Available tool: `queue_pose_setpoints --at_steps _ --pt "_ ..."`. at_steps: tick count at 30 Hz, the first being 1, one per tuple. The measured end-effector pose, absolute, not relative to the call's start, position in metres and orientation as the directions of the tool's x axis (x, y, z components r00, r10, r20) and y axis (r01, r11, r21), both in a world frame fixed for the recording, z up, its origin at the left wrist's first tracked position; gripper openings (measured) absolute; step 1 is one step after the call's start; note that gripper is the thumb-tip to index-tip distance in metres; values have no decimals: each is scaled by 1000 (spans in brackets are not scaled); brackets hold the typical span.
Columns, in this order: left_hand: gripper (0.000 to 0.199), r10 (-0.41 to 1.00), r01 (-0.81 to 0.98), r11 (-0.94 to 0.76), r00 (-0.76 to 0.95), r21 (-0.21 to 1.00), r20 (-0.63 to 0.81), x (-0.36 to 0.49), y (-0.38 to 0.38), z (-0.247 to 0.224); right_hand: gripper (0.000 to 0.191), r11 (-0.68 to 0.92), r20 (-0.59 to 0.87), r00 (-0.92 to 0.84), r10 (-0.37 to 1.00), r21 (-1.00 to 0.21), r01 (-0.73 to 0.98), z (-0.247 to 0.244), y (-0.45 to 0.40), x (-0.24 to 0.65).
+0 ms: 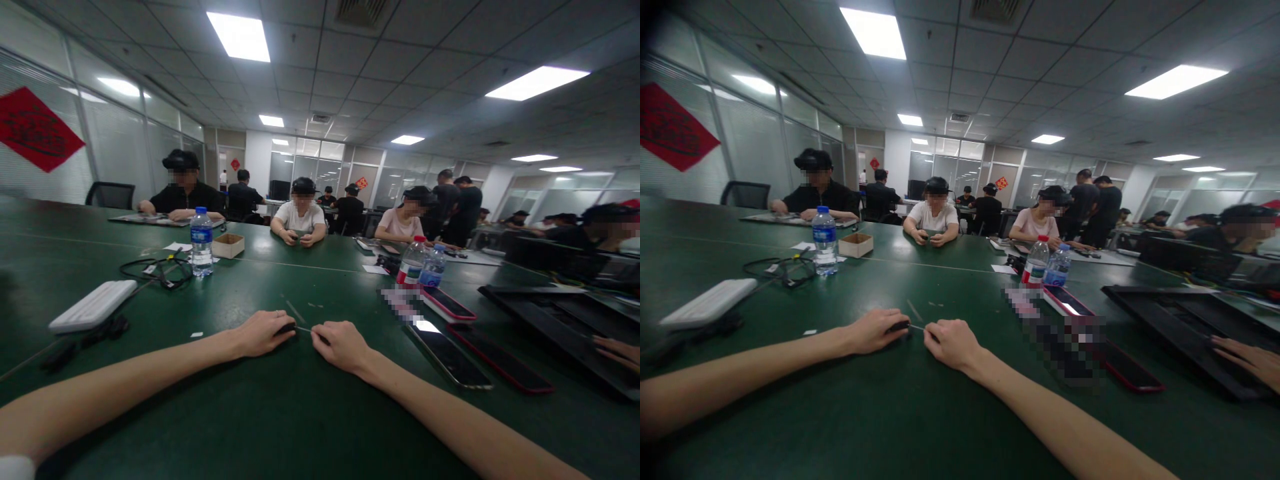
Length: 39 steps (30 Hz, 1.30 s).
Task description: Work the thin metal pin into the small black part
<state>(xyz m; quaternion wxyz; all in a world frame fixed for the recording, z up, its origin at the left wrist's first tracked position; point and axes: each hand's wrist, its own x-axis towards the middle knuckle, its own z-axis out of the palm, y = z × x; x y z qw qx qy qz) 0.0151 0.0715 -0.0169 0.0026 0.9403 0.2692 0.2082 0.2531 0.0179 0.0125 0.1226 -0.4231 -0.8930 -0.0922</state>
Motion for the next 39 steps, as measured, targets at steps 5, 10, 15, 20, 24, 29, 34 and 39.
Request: queue_pose_setpoints --at_steps 5,10,15,20,24,29,34,39 --pt "29 518 530 -844 764 84 385 16 71 -17 35 596 272 -586 763 51 801 15 15 250" --pt "28 521 548 -835 763 43 383 17 72 -19 36 562 253 -559 790 66 824 15 14 248" --pt "29 513 547 -837 771 20 378 16 70 -16 35 581 268 -570 777 44 813 14 16 250" --pt "30 493 542 -840 782 -26 380 16 67 -13 34 634 278 -614 739 24 773 14 17 253" --pt "29 490 545 -837 785 -48 379 17 65 -12 32 641 296 -622 725 40 766 12 19 254" --pt "29 489 540 -841 791 -43 368 17 63 -7 33 645 304 -624 720 37 763 12 20 254" --pt "30 491 539 -841 797 -46 353 16 60 -1 34 653 303 -627 717 21 757 13 20 255" --pt "30 503 555 -830 788 -56 355 17 62 -1 34 629 301 -602 739 12 778 12 20 254"
